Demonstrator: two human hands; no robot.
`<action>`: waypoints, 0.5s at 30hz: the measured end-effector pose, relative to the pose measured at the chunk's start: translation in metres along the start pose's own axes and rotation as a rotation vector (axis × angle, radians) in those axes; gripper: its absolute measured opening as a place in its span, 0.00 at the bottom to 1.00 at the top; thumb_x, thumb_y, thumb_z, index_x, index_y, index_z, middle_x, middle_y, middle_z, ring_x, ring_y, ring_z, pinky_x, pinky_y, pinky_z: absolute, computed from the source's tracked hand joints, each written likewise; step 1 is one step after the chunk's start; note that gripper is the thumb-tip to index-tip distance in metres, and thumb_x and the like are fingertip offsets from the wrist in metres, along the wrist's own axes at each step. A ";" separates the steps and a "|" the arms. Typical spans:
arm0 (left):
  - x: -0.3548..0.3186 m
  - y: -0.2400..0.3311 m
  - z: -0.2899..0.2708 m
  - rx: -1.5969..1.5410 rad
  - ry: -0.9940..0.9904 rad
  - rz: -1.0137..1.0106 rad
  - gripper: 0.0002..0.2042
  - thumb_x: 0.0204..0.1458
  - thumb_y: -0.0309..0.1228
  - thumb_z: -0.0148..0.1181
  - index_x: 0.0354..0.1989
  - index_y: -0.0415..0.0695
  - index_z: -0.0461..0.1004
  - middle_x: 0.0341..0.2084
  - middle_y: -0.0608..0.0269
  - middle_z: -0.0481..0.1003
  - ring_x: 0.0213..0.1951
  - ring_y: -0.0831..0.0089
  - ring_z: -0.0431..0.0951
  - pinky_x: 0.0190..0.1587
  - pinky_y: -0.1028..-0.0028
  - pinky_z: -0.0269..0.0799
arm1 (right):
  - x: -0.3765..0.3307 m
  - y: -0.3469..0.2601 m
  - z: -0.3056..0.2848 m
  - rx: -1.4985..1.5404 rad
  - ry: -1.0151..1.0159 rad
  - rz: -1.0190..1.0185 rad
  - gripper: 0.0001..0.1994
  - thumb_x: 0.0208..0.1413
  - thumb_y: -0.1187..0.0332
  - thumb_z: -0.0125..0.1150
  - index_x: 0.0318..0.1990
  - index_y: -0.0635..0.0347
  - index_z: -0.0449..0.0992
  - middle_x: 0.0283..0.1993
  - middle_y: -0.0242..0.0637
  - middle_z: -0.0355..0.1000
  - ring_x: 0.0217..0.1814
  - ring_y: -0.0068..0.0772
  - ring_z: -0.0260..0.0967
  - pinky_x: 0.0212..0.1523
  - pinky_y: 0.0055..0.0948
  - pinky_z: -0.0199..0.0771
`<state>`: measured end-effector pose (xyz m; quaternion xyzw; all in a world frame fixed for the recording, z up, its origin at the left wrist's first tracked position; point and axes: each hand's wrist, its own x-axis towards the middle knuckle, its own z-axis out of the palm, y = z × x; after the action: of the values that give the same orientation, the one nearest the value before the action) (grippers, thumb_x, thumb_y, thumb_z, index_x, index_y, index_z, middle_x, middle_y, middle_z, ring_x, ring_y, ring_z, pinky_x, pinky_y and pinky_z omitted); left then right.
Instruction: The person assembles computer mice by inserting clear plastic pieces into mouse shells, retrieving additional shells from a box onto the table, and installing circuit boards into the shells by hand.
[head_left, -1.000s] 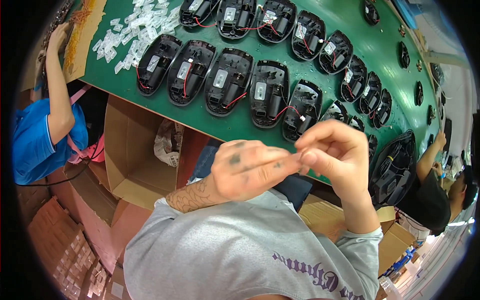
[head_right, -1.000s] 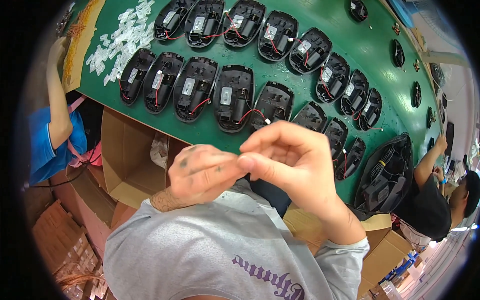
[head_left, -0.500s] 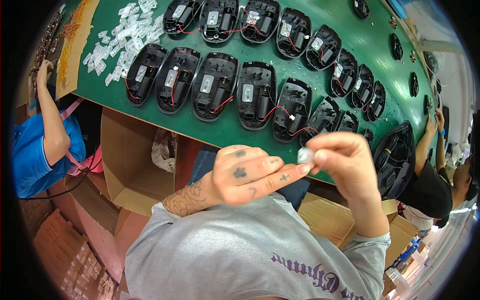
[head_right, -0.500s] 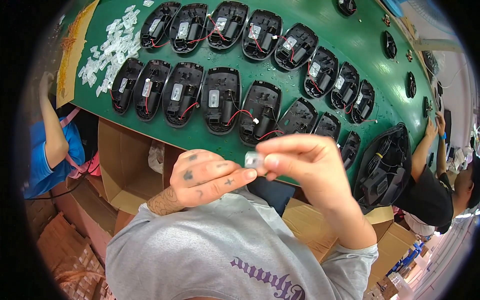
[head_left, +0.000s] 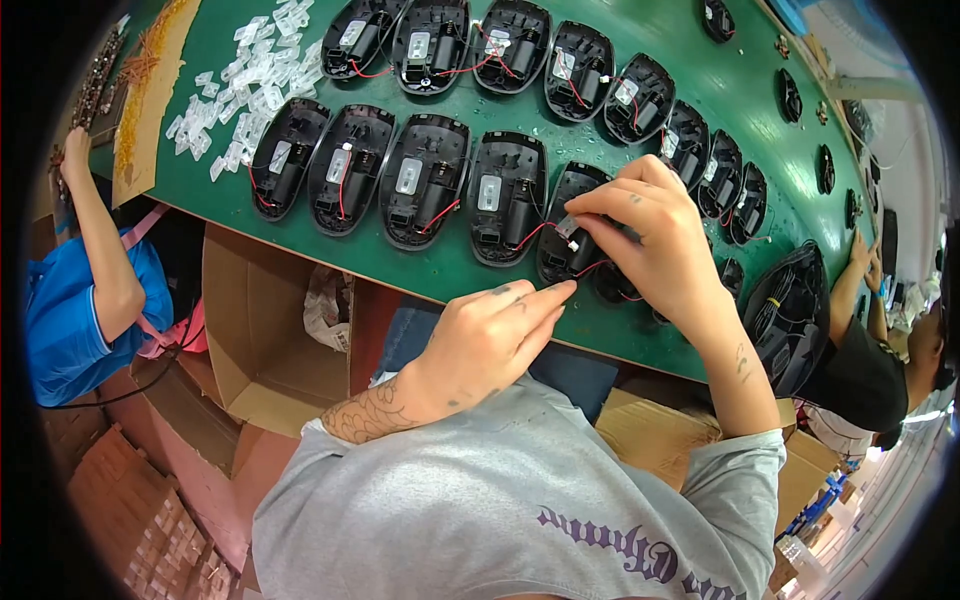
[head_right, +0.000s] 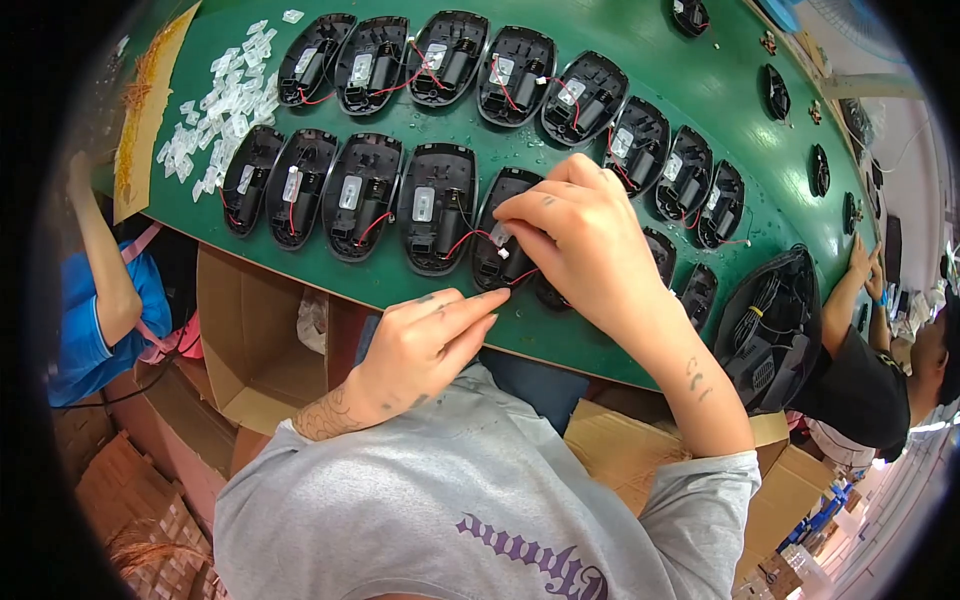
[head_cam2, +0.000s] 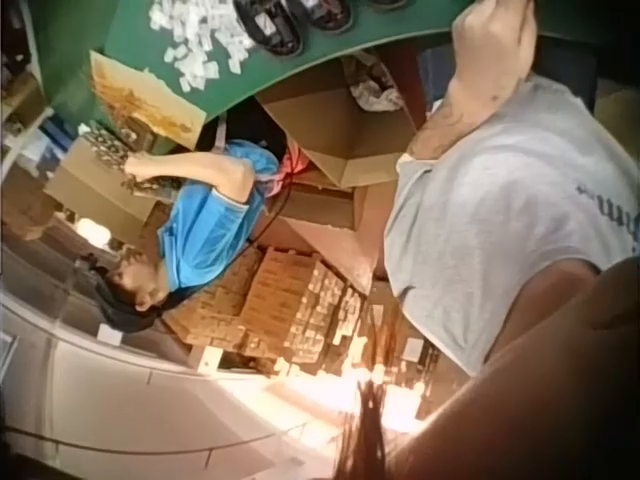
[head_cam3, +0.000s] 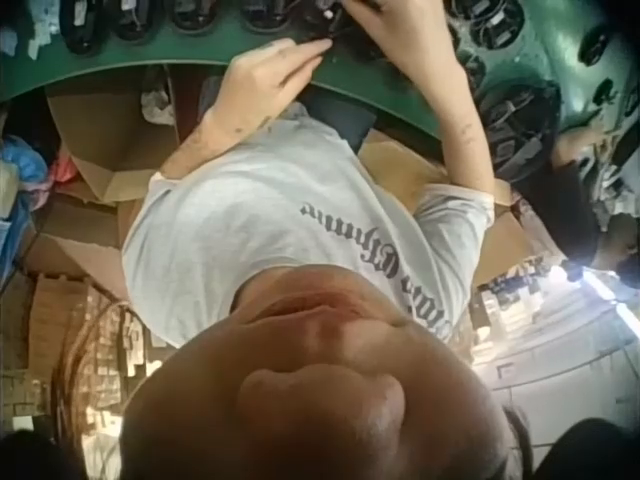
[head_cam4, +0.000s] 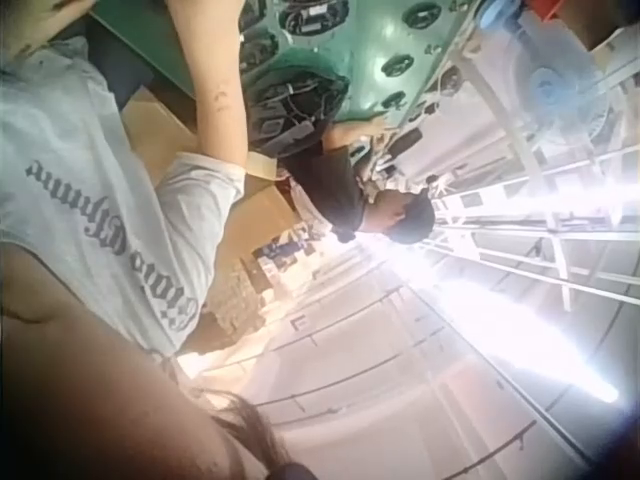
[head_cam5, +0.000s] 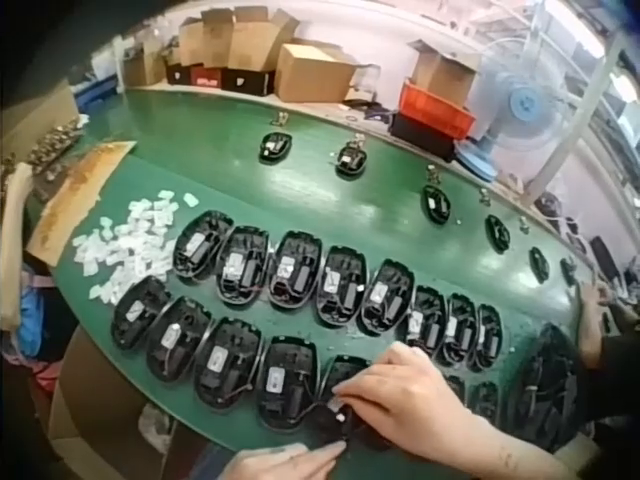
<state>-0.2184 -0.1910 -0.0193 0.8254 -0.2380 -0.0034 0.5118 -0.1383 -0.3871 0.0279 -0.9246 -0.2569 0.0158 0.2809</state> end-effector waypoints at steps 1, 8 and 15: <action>0.001 0.000 0.000 0.003 -0.007 0.000 0.15 0.49 0.19 0.62 0.47 0.38 0.78 0.26 0.62 0.76 0.19 0.72 0.71 0.23 0.75 0.69 | 0.001 0.001 0.000 -0.026 -0.011 -0.035 0.08 0.45 0.79 0.67 0.35 0.59 0.83 0.34 0.32 0.77 0.37 0.29 0.66 0.44 0.26 0.69; 0.002 0.002 0.000 0.037 -0.013 0.002 0.15 0.49 0.20 0.62 0.47 0.38 0.78 0.26 0.61 0.76 0.20 0.71 0.71 0.24 0.74 0.70 | -0.005 0.001 0.010 -0.048 0.166 -0.085 0.08 0.44 0.77 0.68 0.34 0.56 0.83 0.35 0.31 0.73 0.42 0.33 0.65 0.48 0.29 0.67; 0.001 0.004 0.002 0.019 0.009 -0.012 0.16 0.47 0.17 0.63 0.47 0.38 0.78 0.22 0.63 0.73 0.18 0.74 0.66 0.22 0.75 0.65 | -0.014 -0.005 0.006 -0.195 0.100 -0.141 0.10 0.42 0.76 0.68 0.35 0.54 0.84 0.37 0.29 0.69 0.44 0.35 0.63 0.49 0.31 0.66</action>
<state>-0.2195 -0.1941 -0.0166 0.8317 -0.2306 -0.0006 0.5051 -0.1535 -0.3867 0.0237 -0.9267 -0.3073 -0.0753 0.2026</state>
